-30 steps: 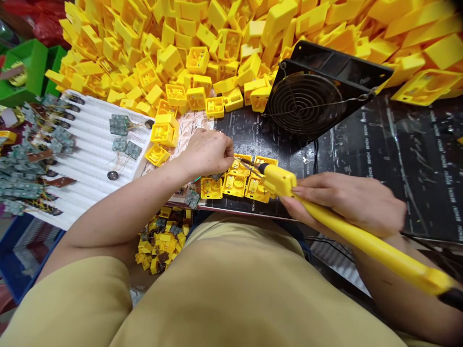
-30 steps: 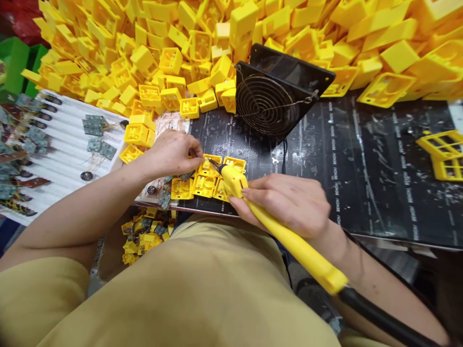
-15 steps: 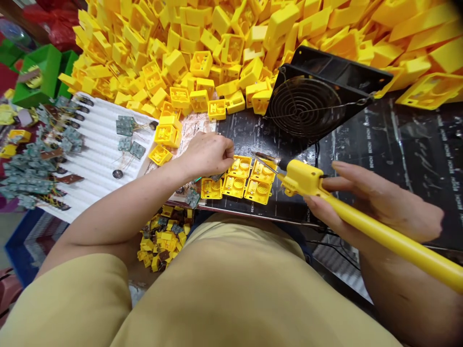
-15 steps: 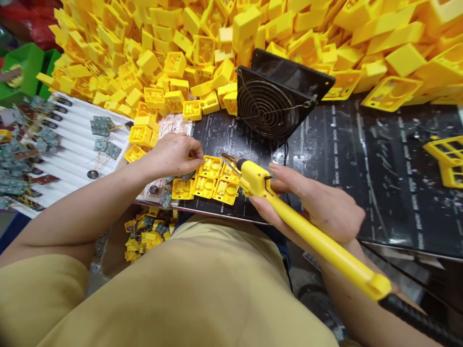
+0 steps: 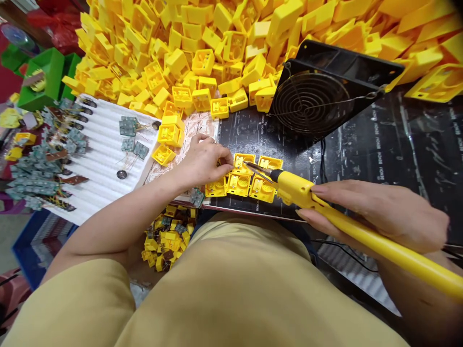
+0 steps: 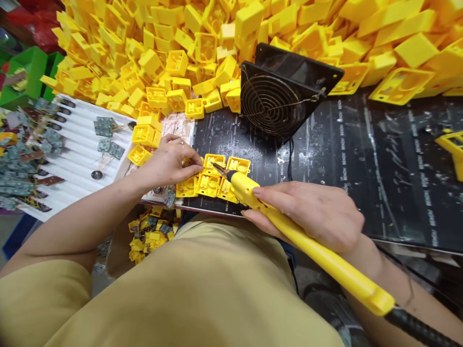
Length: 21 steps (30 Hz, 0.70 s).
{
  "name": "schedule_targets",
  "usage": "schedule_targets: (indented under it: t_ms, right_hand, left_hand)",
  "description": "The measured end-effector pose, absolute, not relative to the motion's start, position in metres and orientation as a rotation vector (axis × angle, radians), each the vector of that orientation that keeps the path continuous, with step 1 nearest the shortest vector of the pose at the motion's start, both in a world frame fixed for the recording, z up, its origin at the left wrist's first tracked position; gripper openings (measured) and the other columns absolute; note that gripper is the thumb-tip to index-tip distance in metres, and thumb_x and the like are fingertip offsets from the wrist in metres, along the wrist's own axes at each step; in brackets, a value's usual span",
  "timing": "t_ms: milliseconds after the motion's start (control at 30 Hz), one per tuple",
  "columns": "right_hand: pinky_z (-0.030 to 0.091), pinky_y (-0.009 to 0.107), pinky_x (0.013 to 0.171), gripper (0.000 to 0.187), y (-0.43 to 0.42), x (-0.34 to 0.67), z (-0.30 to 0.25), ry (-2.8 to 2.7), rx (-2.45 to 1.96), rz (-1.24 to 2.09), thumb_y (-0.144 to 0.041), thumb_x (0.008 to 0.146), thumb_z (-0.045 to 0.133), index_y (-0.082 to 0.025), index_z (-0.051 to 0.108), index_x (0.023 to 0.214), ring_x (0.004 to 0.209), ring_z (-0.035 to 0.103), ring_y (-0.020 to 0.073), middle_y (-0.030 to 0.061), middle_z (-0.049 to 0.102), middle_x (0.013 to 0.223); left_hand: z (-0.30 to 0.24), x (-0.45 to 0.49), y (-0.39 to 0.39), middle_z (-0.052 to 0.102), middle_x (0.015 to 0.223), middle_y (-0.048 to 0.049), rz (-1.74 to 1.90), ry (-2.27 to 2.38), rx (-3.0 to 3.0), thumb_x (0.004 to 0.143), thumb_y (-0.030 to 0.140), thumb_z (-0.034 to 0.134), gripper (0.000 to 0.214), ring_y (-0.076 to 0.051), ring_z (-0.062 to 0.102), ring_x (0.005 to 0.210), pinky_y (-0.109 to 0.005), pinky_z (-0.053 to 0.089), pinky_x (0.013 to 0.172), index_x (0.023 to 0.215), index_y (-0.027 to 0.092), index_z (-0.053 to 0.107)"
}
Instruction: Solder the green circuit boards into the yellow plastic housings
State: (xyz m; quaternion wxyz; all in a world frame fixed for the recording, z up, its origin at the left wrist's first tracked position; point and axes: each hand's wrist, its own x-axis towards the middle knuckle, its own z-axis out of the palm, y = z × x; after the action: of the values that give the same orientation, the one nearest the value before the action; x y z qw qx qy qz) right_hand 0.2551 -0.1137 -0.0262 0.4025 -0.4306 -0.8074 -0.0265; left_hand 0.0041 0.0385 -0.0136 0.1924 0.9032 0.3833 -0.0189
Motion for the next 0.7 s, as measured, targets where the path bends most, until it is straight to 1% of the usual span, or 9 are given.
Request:
schedule_targets:
  t_ms: [67,100,200,300,467,700]
  right_hand:
    - [0.057,0.013,0.064,0.022,-0.110,0.254,-0.021,-2.081,-1.063,-0.129,-0.030,0.095,0.072,-0.017,0.065,0.112,0.067,0.071,0.0098,0.0012,0.075,0.080]
    - [0.057,0.013,0.066,0.024,-0.109,0.255,-0.019,-2.099,-1.036,-0.126,-0.028,0.094,0.074,-0.016,0.065,0.112,0.066,0.071,0.0096,0.0011,0.075,0.080]
    - [0.060,0.014,0.070,0.017,-0.106,0.256,-0.019,-2.105,-0.940,-0.032,-0.025,0.090,0.078,-0.018,0.065,0.099,0.063,0.070,0.0102,-0.0009,0.072,0.075]
    - [0.061,0.015,0.070,0.017,-0.101,0.257,-0.020,-2.106,-0.885,-0.021,-0.022,0.087,0.080,-0.019,0.063,0.089,0.063,0.069,0.0094,-0.0010,0.070,0.071]
    - [0.060,0.018,0.068,0.018,-0.096,0.254,-0.017,-2.141,-0.799,-0.003,-0.017,0.085,0.081,-0.012,0.064,0.087,0.065,0.068,0.0102,0.0043,0.068,0.069]
    - [0.062,0.024,0.070,0.018,-0.089,0.256,-0.013,-2.273,-0.770,-0.079,-0.022,0.087,0.080,-0.014,0.064,0.091,0.069,0.069,0.0121,0.0048,0.073,0.079]
  left_hand:
    - [-0.011,0.008,0.038,0.078,0.084,-0.0024,-0.118,1.090,2.547,0.083,0.026,0.062,0.016,-0.022,0.064,0.091,-0.053,0.030,0.111,0.083,0.020,0.077]
    - [-0.010,0.009,0.038,0.078,0.085,-0.0026,-0.136,1.091,2.550,0.083,0.026,0.061,0.017,-0.022,0.063,0.090,-0.053,0.030,0.110,0.083,0.020,0.076]
    - [-0.009,0.012,0.037,0.078,0.086,-0.0030,-0.156,1.090,2.561,0.084,0.027,0.059,0.018,-0.022,0.063,0.090,-0.052,0.031,0.108,0.084,0.019,0.076]
    - [-0.009,0.013,0.038,0.078,0.085,-0.0034,-0.186,1.087,2.575,0.083,0.026,0.059,0.018,-0.022,0.063,0.088,-0.051,0.032,0.107,0.084,0.019,0.076]
    - [-0.008,0.014,0.039,0.078,0.085,-0.0026,-0.210,1.073,2.588,0.082,0.025,0.059,0.018,-0.023,0.063,0.092,-0.050,0.031,0.108,0.082,0.019,0.076]
    - [-0.009,0.016,0.037,0.077,0.084,-0.0037,-0.204,1.067,2.616,0.081,0.026,0.058,0.020,-0.024,0.063,0.091,-0.051,0.032,0.107,0.082,0.020,0.076]
